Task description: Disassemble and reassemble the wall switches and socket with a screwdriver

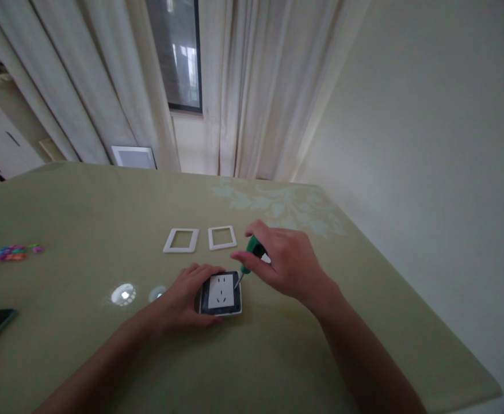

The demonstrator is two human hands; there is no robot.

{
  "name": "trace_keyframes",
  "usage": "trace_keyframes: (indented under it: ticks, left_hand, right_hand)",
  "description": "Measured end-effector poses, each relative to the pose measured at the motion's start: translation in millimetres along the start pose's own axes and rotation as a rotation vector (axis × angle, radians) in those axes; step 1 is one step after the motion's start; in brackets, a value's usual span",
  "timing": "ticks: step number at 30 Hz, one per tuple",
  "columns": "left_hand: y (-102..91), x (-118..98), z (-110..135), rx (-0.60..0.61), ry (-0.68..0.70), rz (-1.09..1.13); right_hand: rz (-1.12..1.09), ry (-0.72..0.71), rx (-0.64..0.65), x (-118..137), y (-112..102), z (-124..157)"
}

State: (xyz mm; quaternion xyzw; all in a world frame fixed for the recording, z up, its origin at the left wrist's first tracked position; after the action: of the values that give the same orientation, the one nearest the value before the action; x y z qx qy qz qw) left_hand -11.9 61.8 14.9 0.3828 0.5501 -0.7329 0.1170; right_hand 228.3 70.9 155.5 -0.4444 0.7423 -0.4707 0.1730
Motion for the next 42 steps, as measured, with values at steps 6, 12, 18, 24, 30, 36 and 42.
trace_keyframes:
  ticks: [6, 12, 18, 24, 30, 36, 42]
  left_hand:
    - [2.3, 6, 0, 0.012, 0.001, 0.021]
    - [3.2, 8, 0, 0.005, -0.003, 0.021]
    - [1.2, 6, 0, 0.006, 0.026, 0.003]
    - [-0.3, 5, 1, 0.003, 0.022, -0.011]
    - [4.1, 11, -1, -0.01, 0.046, -0.004]
    - [6.6, 17, -2, -0.004, 0.039, -0.029]
    - [1.2, 8, 0, 0.024, 0.022, -0.03]
  right_hand:
    - [-0.181, -0.172, 0.027, 3, 2, -1]
    - [-0.065, -0.004, 0.032, 4, -2, 0]
    - [-0.228, -0.157, 0.058, 8, -7, -1]
    - [-0.066, 0.052, 0.033, 6, -8, 0]
    - [-0.096, -0.113, 0.094, 14, -12, 1]
    - [0.078, 0.073, 0.071, 4, -12, 1]
    - [-0.017, -0.001, 0.167, 17, -18, 2]
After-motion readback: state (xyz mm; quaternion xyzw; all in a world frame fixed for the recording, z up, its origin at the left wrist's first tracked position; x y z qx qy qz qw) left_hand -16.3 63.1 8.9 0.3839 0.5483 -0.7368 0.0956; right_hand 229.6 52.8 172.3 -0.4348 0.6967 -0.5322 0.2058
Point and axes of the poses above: each hand's wrist, its own z-axis away from the middle knuckle, its own y-axis out of the palm, x = y × z, the point moved 2 cm from there along -z, towards the middle knuckle, and after that the axes turned 13 degrees about -y, right-handed, at the moved point
